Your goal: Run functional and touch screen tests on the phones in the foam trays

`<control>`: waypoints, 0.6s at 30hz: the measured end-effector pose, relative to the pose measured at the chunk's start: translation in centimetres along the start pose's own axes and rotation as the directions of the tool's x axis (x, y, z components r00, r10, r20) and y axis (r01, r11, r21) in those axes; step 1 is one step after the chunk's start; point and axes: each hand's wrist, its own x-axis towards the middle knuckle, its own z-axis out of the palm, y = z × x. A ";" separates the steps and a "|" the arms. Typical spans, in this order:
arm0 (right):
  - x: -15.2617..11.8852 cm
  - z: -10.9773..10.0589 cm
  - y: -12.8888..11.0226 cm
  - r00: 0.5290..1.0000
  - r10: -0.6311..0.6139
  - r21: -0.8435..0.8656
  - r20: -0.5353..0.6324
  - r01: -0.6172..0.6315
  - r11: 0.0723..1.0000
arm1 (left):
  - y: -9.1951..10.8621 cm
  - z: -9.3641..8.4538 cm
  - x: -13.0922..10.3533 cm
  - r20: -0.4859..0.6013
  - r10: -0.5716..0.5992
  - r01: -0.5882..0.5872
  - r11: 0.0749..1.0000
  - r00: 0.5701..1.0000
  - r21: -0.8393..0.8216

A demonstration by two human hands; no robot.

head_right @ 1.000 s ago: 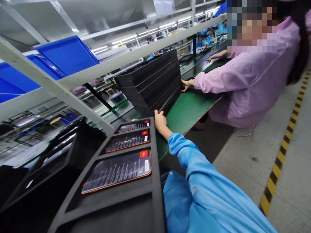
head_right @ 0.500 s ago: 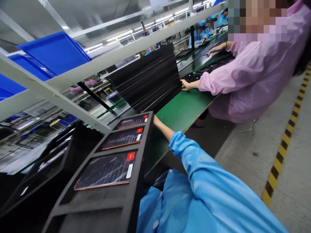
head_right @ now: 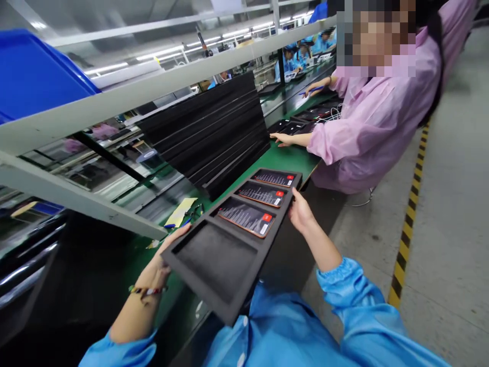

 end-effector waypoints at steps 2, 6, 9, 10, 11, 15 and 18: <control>1.2 0.1 0.4 0.997 -0.050 -0.019 -0.052 0.049 0.999 | 0.8 1.6 2.2 0.045 0.040 -0.039 0.999 0.998 -0.016; 6.0 0.1 0.2 0.973 -0.152 -0.126 -0.175 0.131 0.983 | 1.0 4.7 4.3 0.118 0.210 -0.201 0.976 0.971 -0.082; 10.2 -0.2 -0.1 0.948 -0.204 -0.260 -0.246 0.138 0.956 | 0.3 7.4 6.0 0.165 0.296 -0.289 0.955 0.941 -0.065; 11.2 -0.3 -0.2 0.938 -0.225 -0.310 -0.265 0.138 0.941 | 0.1 8.2 6.8 0.171 0.317 -0.313 0.948 0.933 -0.046; 12.0 -0.3 -0.1 0.927 -0.249 -0.359 -0.282 0.139 0.923 | -0.2 8.8 7.7 0.166 0.339 -0.340 0.940 0.926 -0.023; 12.3 -0.5 0.6 0.866 -0.388 -0.537 -0.316 0.175 0.825 | -0.1 8.3 10.9 0.019 0.469 -0.468 0.878 0.883 0.098; 12.4 -0.6 0.3 0.841 -0.491 -0.614 -0.227 0.268 0.742 | 1.3 5.7 13.0 -0.123 0.552 -0.532 0.830 0.824 0.167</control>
